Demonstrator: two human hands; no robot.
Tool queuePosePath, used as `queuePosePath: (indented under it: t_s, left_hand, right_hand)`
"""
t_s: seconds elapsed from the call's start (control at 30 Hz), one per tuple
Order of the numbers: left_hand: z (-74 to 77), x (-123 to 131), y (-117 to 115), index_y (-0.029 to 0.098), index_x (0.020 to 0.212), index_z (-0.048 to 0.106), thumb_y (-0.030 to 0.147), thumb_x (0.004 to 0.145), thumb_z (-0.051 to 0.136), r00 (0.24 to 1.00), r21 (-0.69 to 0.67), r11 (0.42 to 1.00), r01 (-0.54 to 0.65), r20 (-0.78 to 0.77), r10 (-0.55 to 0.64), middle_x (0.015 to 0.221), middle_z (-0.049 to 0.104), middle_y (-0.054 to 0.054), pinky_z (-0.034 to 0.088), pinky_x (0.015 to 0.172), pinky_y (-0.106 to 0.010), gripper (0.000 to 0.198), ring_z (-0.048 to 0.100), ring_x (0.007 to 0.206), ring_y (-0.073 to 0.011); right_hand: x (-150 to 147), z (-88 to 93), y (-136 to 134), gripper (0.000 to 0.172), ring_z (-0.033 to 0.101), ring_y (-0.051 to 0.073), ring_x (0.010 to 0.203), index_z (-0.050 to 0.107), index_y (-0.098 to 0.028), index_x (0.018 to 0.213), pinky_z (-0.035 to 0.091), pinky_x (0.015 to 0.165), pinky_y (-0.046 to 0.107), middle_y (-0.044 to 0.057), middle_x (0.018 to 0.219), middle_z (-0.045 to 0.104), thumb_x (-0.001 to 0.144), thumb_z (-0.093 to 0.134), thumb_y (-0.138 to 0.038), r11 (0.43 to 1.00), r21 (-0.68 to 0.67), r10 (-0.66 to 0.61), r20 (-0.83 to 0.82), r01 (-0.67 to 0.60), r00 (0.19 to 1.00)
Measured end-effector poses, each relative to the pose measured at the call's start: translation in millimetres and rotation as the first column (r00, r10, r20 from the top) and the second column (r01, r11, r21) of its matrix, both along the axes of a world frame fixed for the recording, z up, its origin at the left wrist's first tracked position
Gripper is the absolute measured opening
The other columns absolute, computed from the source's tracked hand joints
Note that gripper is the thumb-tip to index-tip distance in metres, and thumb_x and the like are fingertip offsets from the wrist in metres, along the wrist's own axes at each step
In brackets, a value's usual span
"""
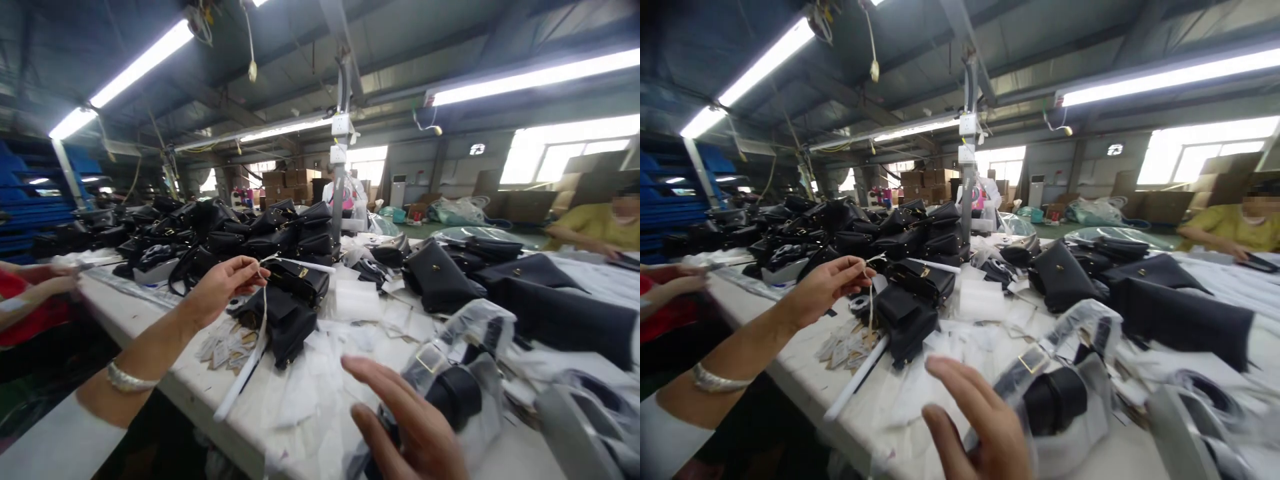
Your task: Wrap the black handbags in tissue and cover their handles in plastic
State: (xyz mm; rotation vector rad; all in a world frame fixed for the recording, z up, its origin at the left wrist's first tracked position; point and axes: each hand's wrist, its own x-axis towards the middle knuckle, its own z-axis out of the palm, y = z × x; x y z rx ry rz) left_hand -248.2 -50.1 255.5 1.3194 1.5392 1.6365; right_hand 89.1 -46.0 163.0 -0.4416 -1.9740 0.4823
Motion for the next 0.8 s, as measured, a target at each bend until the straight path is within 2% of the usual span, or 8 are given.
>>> queuePosePath:
  t_s: [0.07,0.17,0.3,0.4,0.5,0.63,0.7,0.8]
  left_hand:
    - [2.9,48.6,-7.2,0.02,0.094,0.068,0.049,0.079,0.073,0.994,-0.018,0.994,0.104,-0.04,-0.104,0.102,0.072,-0.006,0.048,0.059,-0.02,0.032,0.065,0.08,-0.0147]
    - [0.8,111.9,-16.6,0.021,0.085,0.068,0.051,0.08,0.07,0.973,-0.029,0.981,0.193,-0.12,-0.195,0.097,0.071,-0.006,0.041,0.051,-0.021,0.031,0.061,0.074,-0.0145]
    - [-10.4,166.6,-21.3,0.022,0.078,0.067,0.049,0.08,0.07,0.946,0.007,0.959,0.285,-0.161,-0.28,0.114,0.067,-0.006,0.05,0.077,-0.028,0.027,0.06,0.105,-0.0235]
    - [-21.1,189.2,-19.1,0.022,0.079,0.067,0.048,0.081,0.07,0.929,-0.003,0.938,0.346,-0.134,-0.344,0.115,0.066,-0.007,0.047,0.092,-0.032,0.026,0.056,0.116,-0.0263]
    - [-31.2,203.9,-16.2,0.022,0.079,0.066,0.05,0.082,0.069,0.914,-0.045,0.92,0.39,-0.103,-0.392,0.119,0.064,-0.006,0.046,0.093,-0.033,0.028,0.058,0.111,-0.0254]
    - [-40.2,217.4,-14.6,0.023,0.081,0.066,0.051,0.082,0.068,0.9,-0.057,0.906,0.42,-0.105,-0.424,0.12,0.064,-0.005,0.045,0.093,-0.032,0.029,0.059,0.111,-0.0252]
    - [-41.9,222.5,-14.7,0.023,0.082,0.067,0.05,0.082,0.068,0.89,-0.055,0.901,0.43,-0.141,-0.433,0.121,0.063,-0.006,0.045,0.092,-0.031,0.027,0.058,0.113,-0.0259]
    - [-42.1,229.6,-15.2,0.023,0.081,0.066,0.049,0.084,0.066,0.873,-0.06,0.893,0.446,-0.189,-0.449,0.121,0.063,-0.007,0.046,0.089,-0.031,0.026,0.058,0.114,-0.027]
  right_hand:
    - [-16.5,11.6,5.5,0.041,0.059,0.024,0.122,0.062,-0.027,0.13,0.048,0.105,0.036,0.007,0.13,0.064,0.089,0.063,-0.026,0.979,-0.187,0.061,-0.113,-0.081,0.992]
    - [-26.9,23.0,9.8,0.043,0.053,0.025,0.129,0.06,-0.026,0.131,0.039,0.112,0.041,0.007,0.136,0.059,0.088,0.066,-0.031,0.889,-0.401,0.112,-0.277,-0.221,0.954]
    - [-14.1,26.7,8.6,0.027,0.062,0.022,0.112,0.068,-0.023,0.112,0.045,0.103,0.036,0.005,0.114,0.069,0.089,0.065,-0.036,0.777,-0.477,0.166,-0.475,-0.411,0.864]
    - [4.4,25.1,5.4,0.02,0.065,0.017,0.089,0.071,-0.019,0.093,0.05,0.088,0.029,0.003,0.091,0.071,0.085,0.071,-0.037,0.678,-0.55,0.124,-0.568,-0.487,0.814]
    - [21.3,21.2,1.3,0.025,0.06,0.013,0.074,0.073,-0.016,0.087,0.05,0.077,0.027,0.001,0.078,0.067,0.079,0.076,-0.039,0.567,-0.636,0.038,-0.614,-0.523,0.788]
    - [36.0,15.0,-3.9,0.027,0.053,0.009,0.065,0.071,-0.017,0.086,0.049,0.071,0.025,-0.003,0.072,0.058,0.075,0.08,-0.04,0.411,-0.669,0.024,-0.671,-0.619,0.741]
    - [40.5,13.2,-5.8,0.027,0.048,0.007,0.062,0.072,-0.016,0.084,0.046,0.065,0.022,-0.003,0.071,0.056,0.074,0.081,-0.04,0.385,-0.673,0.005,-0.683,-0.631,0.731]
    - [45.8,11.8,-7.3,0.026,0.045,0.006,0.06,0.073,-0.014,0.08,0.039,0.058,0.018,-0.003,0.069,0.056,0.072,0.082,-0.038,0.407,-0.672,-0.056,-0.694,-0.618,0.718]
